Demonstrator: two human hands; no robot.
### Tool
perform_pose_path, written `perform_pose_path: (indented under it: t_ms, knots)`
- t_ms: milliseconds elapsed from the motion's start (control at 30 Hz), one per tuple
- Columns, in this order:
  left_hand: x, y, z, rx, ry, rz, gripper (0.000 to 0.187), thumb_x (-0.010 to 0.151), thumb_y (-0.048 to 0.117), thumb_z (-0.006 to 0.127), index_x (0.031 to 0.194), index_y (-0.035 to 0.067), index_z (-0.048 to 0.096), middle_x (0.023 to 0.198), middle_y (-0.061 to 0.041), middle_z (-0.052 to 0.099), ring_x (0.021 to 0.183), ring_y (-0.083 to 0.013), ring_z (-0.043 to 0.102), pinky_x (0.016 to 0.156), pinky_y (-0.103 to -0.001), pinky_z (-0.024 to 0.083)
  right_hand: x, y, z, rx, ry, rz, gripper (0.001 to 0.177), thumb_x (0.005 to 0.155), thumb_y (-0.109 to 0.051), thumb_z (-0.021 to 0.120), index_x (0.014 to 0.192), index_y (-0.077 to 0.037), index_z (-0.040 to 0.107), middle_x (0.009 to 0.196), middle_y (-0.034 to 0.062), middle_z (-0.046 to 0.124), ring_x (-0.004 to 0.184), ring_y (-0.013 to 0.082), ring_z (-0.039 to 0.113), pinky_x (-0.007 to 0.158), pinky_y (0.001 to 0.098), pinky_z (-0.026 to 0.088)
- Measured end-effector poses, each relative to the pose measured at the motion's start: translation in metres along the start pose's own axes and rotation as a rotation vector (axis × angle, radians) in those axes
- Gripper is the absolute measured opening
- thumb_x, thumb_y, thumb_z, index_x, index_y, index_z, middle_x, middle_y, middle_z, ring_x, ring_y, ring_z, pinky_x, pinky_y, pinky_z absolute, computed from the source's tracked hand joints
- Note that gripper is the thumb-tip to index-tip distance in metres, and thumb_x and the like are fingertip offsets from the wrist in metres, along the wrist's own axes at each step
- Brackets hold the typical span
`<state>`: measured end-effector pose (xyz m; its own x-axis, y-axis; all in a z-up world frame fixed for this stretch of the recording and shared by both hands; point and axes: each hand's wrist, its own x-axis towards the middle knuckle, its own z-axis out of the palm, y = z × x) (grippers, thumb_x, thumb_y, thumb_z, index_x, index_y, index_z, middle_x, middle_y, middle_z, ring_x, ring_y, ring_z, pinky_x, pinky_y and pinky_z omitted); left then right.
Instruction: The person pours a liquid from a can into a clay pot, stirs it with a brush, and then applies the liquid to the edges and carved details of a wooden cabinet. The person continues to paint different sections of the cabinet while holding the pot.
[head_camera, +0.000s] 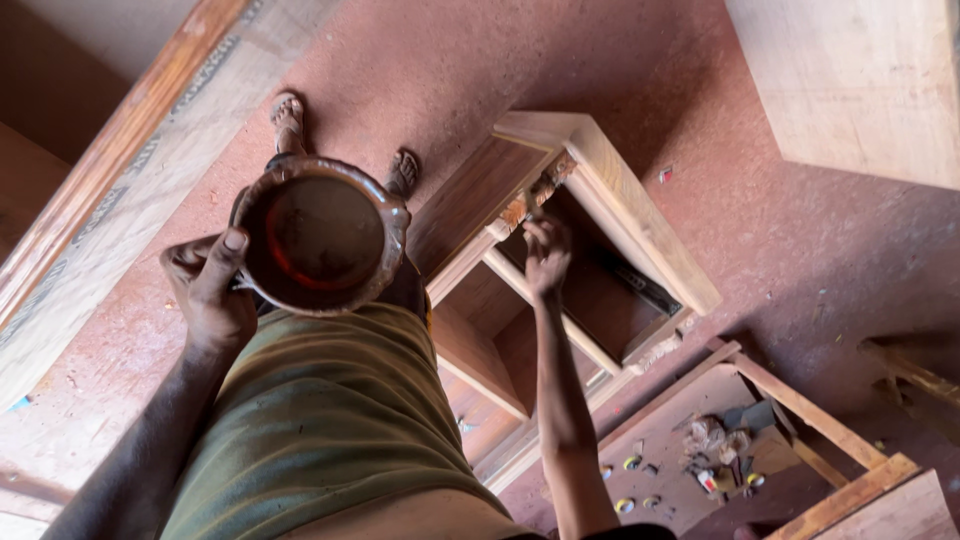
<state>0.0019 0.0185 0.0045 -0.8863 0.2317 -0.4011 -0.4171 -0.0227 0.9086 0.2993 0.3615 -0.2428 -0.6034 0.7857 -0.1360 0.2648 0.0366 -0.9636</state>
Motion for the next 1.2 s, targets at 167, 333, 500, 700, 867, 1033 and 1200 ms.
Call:
perform_pose_path:
  t_ms: [167,333,500,700,867,1033,1200]
  knots:
    - [0.001,0.003,0.000,-0.042,-0.032,-0.035,0.041,0.101,0.020,0.077,0.070,0.001,0.061,0.064,-0.001,0.059,0.058,-0.0063,0.045,0.064,-0.027,0.035,0.019,-0.011,-0.013,-0.687,-0.084,-0.298,0.019,0.090,-0.002,0.076,0.107,-0.011,0.075,0.115,0.0058,0.071,0.106,0.0212,0.066,0.087,0.0330,0.062]
    - [-0.001,0.001,0.000,-0.076,-0.027,-0.050,0.035,0.099,0.019,0.077,0.073,0.000,0.064,0.071,-0.002,0.063,0.063,-0.0077,0.049,0.065,-0.027,0.039,0.038,-0.010,-0.024,-0.224,-0.082,-0.226,0.009,0.096,-0.001,0.069,0.104,-0.002,0.071,0.108,0.0125,0.074,0.100,0.0211,0.074,0.081,0.0311,0.066]
    - [-0.003,0.002,-0.003,-0.035,-0.035,-0.034,0.038,0.101,0.019,0.076,0.071,0.000,0.063,0.068,-0.002,0.061,0.060,-0.0082,0.048,0.062,-0.027,0.036,0.057,0.017,-0.033,0.085,0.165,-0.075,0.009,0.097,0.004,0.068,0.102,0.002,0.074,0.098,0.0134,0.076,0.087,0.0197,0.074,0.081,0.0293,0.065]
    - [-0.005,0.004,-0.004,-0.035,-0.031,-0.025,0.042,0.103,0.020,0.076,0.070,0.001,0.059,0.062,0.001,0.055,0.057,-0.0048,0.041,0.061,-0.027,0.031,0.029,0.036,-0.026,0.197,0.598,0.264,0.013,0.084,0.011,0.071,0.096,0.006,0.073,0.096,0.0122,0.074,0.084,0.0198,0.072,0.077,0.0346,0.065]
    - [-0.003,0.002,-0.003,-0.028,-0.032,-0.036,0.043,0.101,0.019,0.076,0.067,0.002,0.056,0.062,0.000,0.056,0.056,-0.0060,0.043,0.059,-0.027,0.031,0.050,0.036,-0.034,0.129,0.480,0.153,0.013,0.087,0.002,0.073,0.100,0.004,0.075,0.100,0.0131,0.077,0.090,0.0221,0.074,0.083,0.0369,0.064]
    - [-0.001,0.000,-0.004,-0.056,-0.067,-0.044,0.045,0.102,0.018,0.075,0.065,0.001,0.057,0.063,0.000,0.056,0.057,-0.0067,0.044,0.059,-0.025,0.033,0.043,0.023,-0.027,0.245,0.765,0.493,0.010,0.090,-0.012,0.074,0.095,-0.005,0.070,0.098,0.0026,0.074,0.086,0.0169,0.072,0.076,0.0396,0.067]
    - [-0.004,0.000,-0.002,-0.108,-0.064,-0.033,0.049,0.102,0.016,0.077,0.062,0.004,0.052,0.061,-0.001,0.055,0.054,-0.0071,0.043,0.061,-0.028,0.034,0.000,0.016,-0.008,0.172,0.677,0.465,0.010,0.079,0.003,0.074,0.089,0.002,0.073,0.087,0.0088,0.074,0.074,0.0214,0.071,0.065,0.0440,0.067]
